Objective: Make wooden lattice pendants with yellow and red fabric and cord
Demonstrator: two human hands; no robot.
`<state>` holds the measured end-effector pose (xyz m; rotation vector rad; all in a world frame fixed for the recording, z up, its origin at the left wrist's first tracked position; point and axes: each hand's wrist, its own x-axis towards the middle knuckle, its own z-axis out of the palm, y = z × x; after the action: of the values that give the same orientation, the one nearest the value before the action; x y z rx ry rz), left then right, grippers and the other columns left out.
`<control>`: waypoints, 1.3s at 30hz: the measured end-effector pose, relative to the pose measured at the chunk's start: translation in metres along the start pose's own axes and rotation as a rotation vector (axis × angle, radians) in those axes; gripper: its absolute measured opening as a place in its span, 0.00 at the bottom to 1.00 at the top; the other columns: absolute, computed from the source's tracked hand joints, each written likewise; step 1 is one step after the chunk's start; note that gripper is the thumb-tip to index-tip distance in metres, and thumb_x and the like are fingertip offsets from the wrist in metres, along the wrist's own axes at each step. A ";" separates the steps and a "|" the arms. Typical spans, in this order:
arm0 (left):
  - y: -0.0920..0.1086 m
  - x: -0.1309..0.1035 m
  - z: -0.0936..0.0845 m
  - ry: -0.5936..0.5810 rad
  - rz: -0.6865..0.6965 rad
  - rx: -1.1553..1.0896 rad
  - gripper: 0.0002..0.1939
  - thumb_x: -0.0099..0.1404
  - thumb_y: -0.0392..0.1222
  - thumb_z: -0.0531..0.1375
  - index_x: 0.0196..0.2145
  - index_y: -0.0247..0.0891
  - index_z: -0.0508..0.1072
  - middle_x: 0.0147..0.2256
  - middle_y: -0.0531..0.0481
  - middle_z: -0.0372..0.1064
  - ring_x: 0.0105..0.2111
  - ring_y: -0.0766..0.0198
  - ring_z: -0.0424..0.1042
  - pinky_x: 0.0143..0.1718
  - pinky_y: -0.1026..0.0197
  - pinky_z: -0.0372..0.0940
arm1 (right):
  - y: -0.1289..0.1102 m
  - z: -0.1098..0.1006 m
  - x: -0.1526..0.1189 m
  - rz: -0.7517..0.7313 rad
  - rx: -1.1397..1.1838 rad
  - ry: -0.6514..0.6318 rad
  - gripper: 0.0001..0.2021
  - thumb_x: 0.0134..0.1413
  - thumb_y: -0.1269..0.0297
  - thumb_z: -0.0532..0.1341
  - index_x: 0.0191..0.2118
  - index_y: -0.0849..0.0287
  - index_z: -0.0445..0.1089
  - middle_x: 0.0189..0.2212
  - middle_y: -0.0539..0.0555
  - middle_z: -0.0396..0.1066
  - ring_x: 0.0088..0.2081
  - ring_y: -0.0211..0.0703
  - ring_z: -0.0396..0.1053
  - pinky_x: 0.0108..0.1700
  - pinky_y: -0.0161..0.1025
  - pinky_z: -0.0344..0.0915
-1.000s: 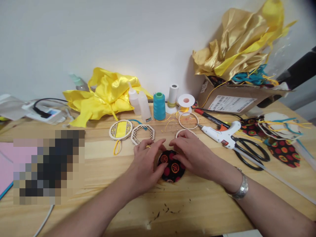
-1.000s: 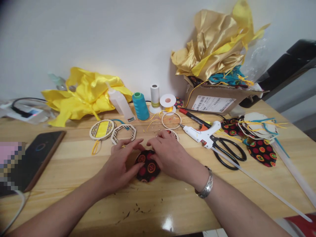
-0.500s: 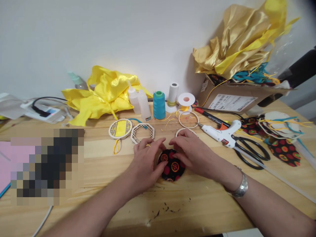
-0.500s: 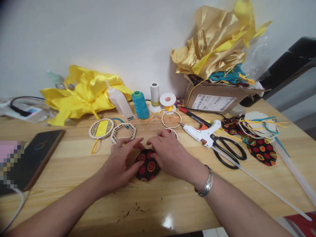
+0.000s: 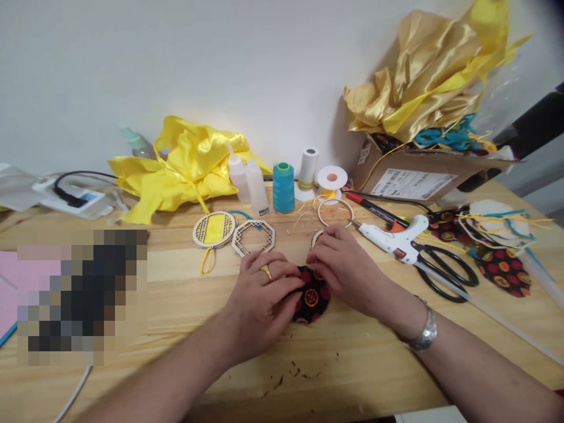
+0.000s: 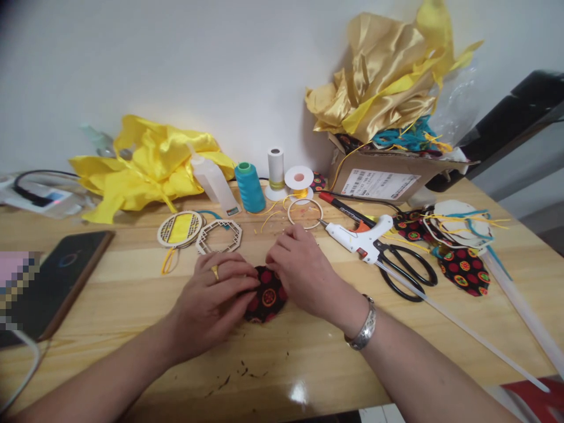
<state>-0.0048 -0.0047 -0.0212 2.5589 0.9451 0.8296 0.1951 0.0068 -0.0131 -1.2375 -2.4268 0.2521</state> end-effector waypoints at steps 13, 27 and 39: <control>0.002 0.000 0.000 -0.166 0.019 0.013 0.10 0.63 0.34 0.54 0.37 0.42 0.74 0.41 0.52 0.76 0.43 0.60 0.70 0.49 0.49 0.48 | -0.008 0.011 0.003 -0.034 -0.081 -0.081 0.09 0.58 0.72 0.54 0.27 0.61 0.67 0.27 0.56 0.67 0.39 0.47 0.58 0.45 0.46 0.58; -0.002 -0.001 0.001 0.000 -0.044 -0.066 0.10 0.61 0.30 0.56 0.37 0.39 0.73 0.40 0.49 0.75 0.44 0.59 0.68 0.49 0.49 0.55 | -0.009 -0.066 -0.022 -0.250 0.798 -0.428 0.11 0.60 0.69 0.54 0.26 0.59 0.66 0.28 0.51 0.72 0.35 0.37 0.69 0.41 0.36 0.63; 0.005 -0.001 0.001 -0.031 0.033 -0.029 0.08 0.61 0.32 0.57 0.36 0.41 0.73 0.37 0.53 0.76 0.40 0.61 0.70 0.48 0.48 0.51 | -0.004 0.006 0.000 -0.032 -0.049 -0.035 0.08 0.57 0.73 0.56 0.30 0.61 0.71 0.29 0.55 0.68 0.38 0.45 0.58 0.43 0.42 0.59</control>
<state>-0.0016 -0.0093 -0.0204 2.5618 0.8778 0.8047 0.1894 0.0044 -0.0171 -1.2237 -2.4943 0.2087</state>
